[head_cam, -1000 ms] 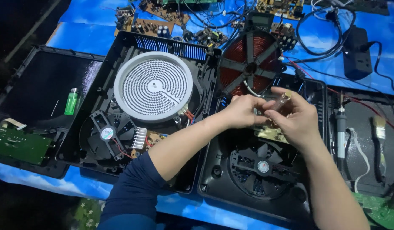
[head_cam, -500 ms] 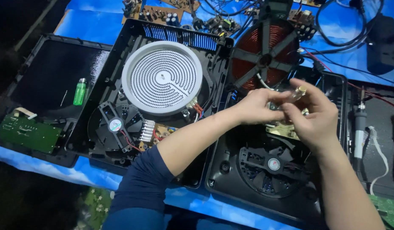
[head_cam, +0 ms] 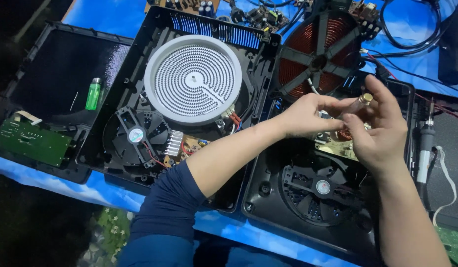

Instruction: The person works on an open electronic device, likely a power supply, using a screwdriver to remove and reinsert screws on a circuit board. They also handle a small cylindrical component and manipulate wires within the device casing.

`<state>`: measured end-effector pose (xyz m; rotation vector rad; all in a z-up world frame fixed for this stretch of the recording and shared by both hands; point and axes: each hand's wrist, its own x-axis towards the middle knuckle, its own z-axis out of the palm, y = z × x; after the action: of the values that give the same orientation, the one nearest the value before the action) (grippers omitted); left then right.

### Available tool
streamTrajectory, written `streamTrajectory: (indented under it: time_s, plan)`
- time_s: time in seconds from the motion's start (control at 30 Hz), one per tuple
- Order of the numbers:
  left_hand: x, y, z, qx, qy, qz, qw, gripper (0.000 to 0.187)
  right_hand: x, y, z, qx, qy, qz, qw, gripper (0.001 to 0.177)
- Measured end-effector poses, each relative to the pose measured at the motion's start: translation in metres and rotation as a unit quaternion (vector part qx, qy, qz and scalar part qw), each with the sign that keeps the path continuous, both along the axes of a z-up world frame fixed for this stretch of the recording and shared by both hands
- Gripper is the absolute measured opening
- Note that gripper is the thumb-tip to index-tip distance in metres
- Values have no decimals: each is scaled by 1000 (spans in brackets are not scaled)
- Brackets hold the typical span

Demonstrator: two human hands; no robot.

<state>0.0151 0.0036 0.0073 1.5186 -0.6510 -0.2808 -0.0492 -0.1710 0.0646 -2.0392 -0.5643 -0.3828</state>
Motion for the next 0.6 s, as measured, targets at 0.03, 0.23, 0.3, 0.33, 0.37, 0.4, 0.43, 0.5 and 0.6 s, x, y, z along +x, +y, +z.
streamTrajectory:
  time_s: [0.03, 0.23, 0.3, 0.33, 0.37, 0.4, 0.43, 0.5, 0.6]
  plan:
    - [-1, 0, 4, -1, 0, 1, 1000, 51, -1, 0, 1, -1, 0, 1, 1000, 65]
    - [-4, -1, 15, 10, -54, 7, 998, 16, 1, -6, -6, -8, -51, 15, 999, 58]
    - [-1, -7, 3, 36, -98, 49, 993, 23, 3, -9, -14, -67, -78, -38, 994, 46]
    - [1, -11, -2, 40, -96, 57, 993, 23, 1, -8, -15, -63, -77, -31, 995, 46]
    - [2, -14, -7, 34, -108, 61, 992, 23, 0, -7, -17, -25, -57, -18, 998, 50]
    - [5, -17, -13, 28, -119, 66, 990, 24, 0, -5, -18, 14, -36, -5, 999, 55]
    - [2, -14, -9, 30, -118, 74, 990, 24, 0, -5, -20, 15, -35, 4, 999, 55]
    - [-3, -11, -3, -77, -19, 3, 997, 19, -1, -8, -24, 8, -66, -22, 998, 64]
    - [8, -13, -18, -41, -58, 14, 997, 26, -6, -6, -14, -11, -53, 17, 998, 68]
